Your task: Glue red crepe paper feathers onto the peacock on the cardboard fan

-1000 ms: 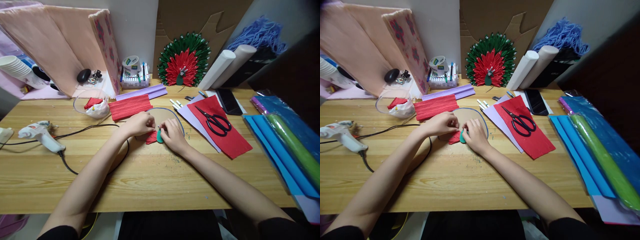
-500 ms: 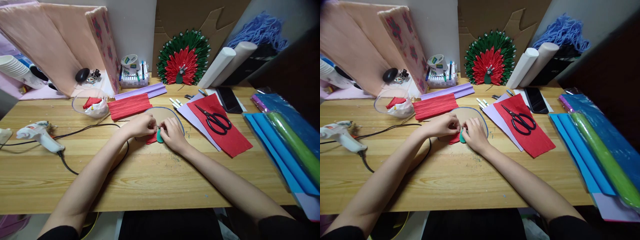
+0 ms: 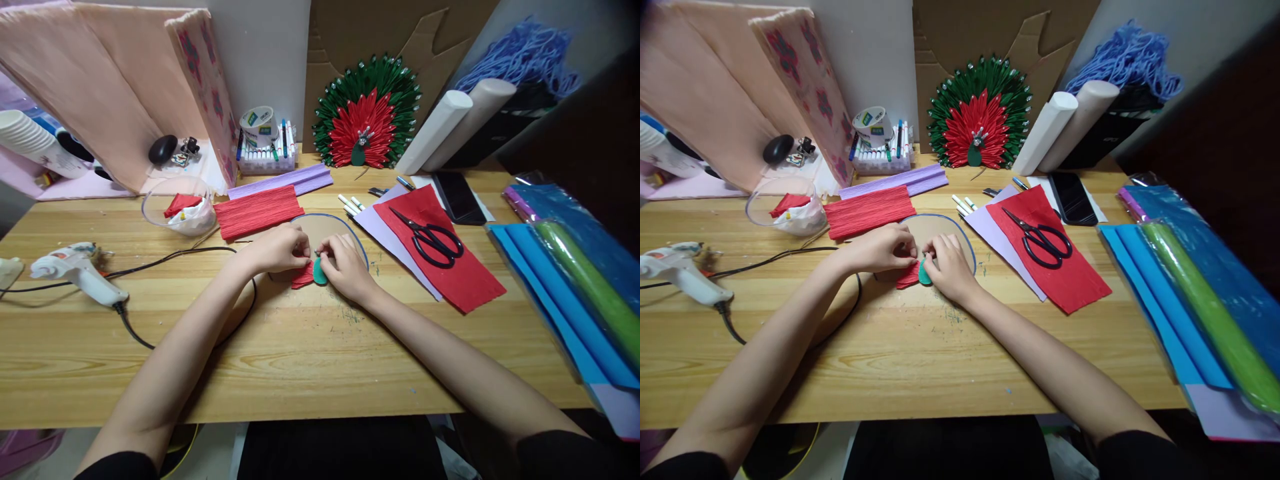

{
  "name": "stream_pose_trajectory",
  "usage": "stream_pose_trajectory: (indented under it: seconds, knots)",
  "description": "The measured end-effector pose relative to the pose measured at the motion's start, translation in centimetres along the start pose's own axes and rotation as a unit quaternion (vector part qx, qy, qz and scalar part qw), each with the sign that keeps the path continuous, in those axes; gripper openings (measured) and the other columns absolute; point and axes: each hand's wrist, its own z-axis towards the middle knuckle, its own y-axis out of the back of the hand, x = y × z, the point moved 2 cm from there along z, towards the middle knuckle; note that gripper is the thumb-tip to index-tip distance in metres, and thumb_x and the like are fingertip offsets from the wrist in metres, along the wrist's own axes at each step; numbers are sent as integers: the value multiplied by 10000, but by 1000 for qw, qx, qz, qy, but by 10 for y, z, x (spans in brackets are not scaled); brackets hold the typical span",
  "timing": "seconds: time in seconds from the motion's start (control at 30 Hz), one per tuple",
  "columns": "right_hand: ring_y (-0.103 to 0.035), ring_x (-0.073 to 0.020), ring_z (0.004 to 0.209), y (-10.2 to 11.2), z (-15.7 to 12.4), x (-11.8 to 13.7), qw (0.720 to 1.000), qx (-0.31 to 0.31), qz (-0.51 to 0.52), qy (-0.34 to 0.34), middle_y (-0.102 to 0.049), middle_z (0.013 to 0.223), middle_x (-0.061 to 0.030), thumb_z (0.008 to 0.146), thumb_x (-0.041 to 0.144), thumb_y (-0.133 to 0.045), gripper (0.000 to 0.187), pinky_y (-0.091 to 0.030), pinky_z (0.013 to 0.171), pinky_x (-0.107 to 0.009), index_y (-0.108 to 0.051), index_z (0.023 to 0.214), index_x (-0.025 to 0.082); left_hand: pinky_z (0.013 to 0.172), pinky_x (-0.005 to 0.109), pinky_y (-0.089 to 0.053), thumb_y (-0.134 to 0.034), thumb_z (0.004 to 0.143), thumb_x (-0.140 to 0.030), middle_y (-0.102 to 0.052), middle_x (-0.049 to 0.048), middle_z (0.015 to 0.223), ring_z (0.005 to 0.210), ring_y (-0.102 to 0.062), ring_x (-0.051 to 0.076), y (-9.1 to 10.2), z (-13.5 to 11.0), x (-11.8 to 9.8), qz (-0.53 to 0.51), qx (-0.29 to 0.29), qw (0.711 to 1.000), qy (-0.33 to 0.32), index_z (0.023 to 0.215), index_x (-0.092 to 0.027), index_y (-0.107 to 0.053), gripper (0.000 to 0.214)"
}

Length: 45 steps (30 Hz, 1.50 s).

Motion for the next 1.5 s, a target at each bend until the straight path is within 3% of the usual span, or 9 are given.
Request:
stream_pose_trajectory:
  seconds: [1.5]
  knots:
    - [-448,-222,823,-4,0,-2,1000,2,-17,2,-536,802,-53,785,117,-438,88,-370,734,-336,-461,814,198,598,219,-397,-566,664,-241,-649,63,750,648,-553,131,-8,3,-9,4,-2,999,43,698,-129,-673,158]
